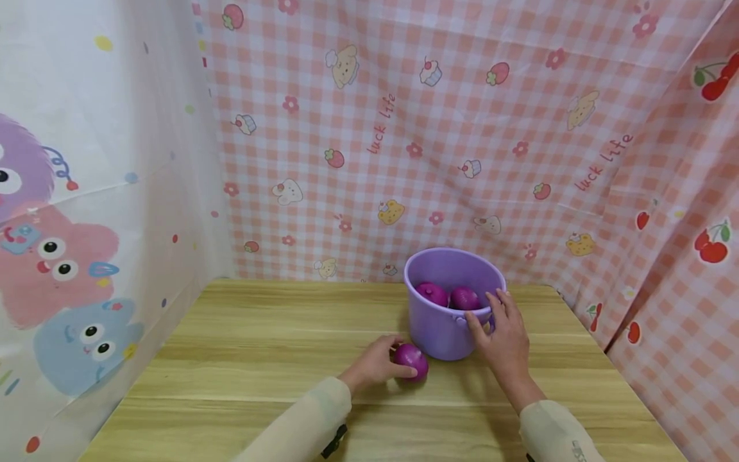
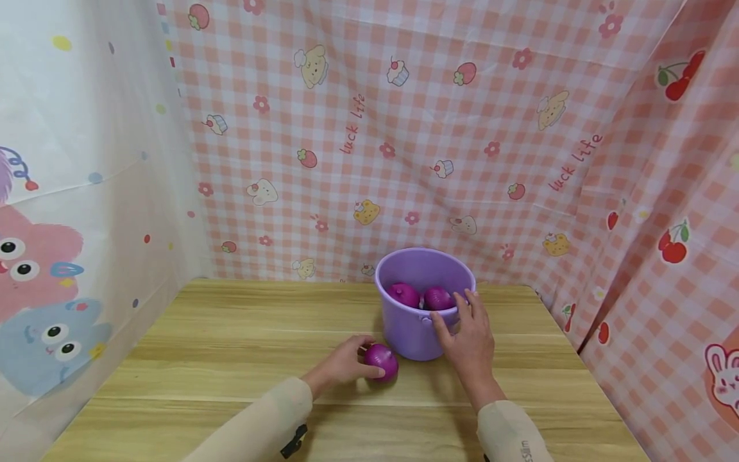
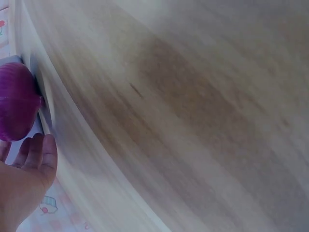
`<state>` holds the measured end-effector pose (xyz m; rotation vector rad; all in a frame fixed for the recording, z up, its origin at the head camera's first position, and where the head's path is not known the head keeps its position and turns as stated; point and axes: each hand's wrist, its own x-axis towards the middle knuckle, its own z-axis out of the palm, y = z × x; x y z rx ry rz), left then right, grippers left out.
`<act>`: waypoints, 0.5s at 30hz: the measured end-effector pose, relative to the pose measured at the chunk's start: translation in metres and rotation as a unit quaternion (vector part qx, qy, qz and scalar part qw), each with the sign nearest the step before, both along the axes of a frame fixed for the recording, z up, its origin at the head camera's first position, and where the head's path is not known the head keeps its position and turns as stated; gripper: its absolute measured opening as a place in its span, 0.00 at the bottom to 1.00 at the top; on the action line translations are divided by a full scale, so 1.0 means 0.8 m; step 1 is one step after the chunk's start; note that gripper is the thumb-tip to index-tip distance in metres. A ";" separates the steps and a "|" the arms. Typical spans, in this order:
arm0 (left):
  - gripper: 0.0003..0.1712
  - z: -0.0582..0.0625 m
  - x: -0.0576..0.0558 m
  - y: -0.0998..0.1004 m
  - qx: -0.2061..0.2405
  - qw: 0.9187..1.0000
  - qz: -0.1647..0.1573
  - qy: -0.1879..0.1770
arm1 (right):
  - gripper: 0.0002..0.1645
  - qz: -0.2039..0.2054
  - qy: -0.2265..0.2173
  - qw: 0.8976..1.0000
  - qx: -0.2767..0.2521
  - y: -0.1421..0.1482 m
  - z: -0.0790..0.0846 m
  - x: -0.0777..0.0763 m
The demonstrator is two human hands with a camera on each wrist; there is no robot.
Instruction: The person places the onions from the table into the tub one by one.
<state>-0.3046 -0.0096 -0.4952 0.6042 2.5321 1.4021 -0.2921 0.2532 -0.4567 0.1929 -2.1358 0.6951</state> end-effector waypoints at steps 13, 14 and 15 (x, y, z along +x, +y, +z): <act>0.33 -0.001 -0.001 0.007 -0.011 1.000 0.004 0.008 | 0.35 -0.001 0.000 1.000 -0.003 -0.002 0.002 0.001; 0.32 -0.001 -0.001 0.007 -0.011 1.000 0.004 0.008 | 0.35 -0.001 -0.001 1.000 -0.003 -0.002 0.002 0.001; 0.32 -0.001 -0.001 0.007 -0.012 1.000 0.004 0.009 | 0.35 -0.001 0.000 1.000 -0.003 -0.002 0.002 0.001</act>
